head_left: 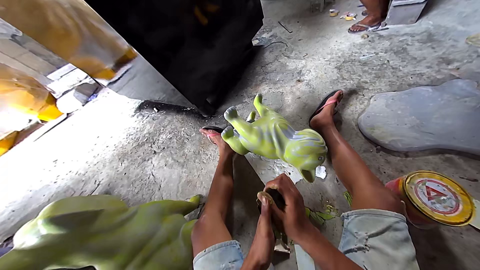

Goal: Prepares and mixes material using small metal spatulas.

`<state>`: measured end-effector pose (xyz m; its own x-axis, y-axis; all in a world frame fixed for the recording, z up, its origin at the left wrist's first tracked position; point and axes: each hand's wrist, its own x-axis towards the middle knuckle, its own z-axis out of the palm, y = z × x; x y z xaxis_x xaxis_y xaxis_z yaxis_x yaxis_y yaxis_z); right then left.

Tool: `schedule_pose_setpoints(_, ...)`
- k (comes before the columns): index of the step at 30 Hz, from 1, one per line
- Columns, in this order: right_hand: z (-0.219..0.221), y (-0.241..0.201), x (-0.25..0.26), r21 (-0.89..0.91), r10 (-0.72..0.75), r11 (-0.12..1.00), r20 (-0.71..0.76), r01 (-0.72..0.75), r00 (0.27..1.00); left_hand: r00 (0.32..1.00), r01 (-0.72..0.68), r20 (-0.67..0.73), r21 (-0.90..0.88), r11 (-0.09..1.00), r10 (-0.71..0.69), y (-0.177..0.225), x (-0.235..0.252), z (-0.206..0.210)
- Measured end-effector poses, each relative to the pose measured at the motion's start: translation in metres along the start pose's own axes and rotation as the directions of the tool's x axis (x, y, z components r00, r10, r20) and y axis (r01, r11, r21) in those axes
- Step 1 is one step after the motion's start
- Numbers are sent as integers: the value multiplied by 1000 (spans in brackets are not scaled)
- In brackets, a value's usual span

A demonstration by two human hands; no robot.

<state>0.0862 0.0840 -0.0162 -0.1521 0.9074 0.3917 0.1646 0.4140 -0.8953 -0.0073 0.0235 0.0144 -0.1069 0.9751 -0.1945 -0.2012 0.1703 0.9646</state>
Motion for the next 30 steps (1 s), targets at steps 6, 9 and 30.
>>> schedule_pose_setpoints(6, -1, 21, 13, -239, 309, 902, -228, -361, 923, 1000, -25, 6, -30, 999, 25, 7, -14, 11)
schedule_pose_setpoints(9, 12, 11, 0, -228, 273, 917, -233, -326, 933, 999, 32, -10, 38, 999, -32, 9, -5, 10)
schedule_pose_setpoints(30, -38, -4, -14, -365, -27, 931, -15, 20, 1000, 873, 395, 473, -547, 738, -116, -8, -28, -3)
